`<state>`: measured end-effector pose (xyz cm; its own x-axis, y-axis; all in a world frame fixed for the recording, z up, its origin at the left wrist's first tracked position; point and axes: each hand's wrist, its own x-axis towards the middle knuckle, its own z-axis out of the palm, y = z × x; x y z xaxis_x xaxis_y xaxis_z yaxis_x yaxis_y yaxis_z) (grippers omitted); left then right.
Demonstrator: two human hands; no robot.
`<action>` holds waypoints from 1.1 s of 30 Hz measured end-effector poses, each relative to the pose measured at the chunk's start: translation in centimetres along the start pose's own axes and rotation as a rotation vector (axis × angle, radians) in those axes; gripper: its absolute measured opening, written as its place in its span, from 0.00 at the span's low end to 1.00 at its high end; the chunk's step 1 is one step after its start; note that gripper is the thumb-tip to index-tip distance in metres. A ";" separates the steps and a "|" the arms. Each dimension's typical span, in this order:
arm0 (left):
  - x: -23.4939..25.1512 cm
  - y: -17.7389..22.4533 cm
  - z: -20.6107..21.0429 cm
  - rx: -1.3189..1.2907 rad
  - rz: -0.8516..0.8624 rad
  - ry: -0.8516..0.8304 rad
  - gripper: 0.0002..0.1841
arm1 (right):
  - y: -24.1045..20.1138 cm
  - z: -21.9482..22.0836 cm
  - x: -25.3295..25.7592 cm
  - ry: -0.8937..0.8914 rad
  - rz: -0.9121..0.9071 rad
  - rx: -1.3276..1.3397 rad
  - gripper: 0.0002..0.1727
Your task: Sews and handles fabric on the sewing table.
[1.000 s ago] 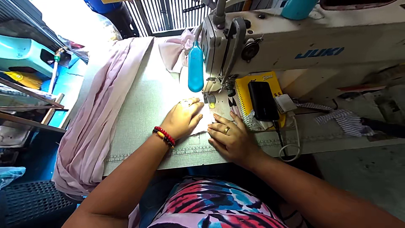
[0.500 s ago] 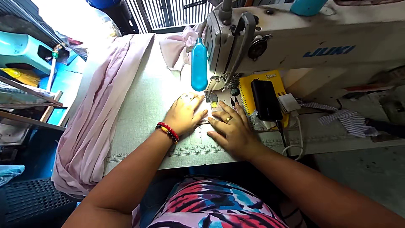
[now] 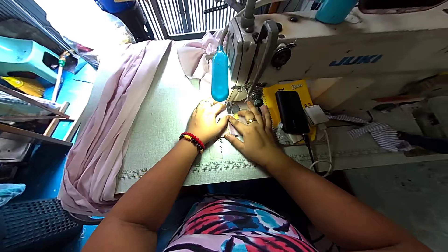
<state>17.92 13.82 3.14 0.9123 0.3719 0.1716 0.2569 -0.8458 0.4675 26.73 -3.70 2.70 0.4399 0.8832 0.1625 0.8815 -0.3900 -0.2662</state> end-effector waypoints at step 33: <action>0.5 0.6 0.5 0.050 -0.061 0.074 0.13 | 18.9 -6.7 -10.2 0.485 0.521 -0.217 0.36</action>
<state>18.73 13.34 3.08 0.8688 0.4492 0.2085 0.3288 -0.8381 0.4353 40.04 -21.81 2.43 0.7925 0.3753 0.4808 0.5297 -0.8142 -0.2375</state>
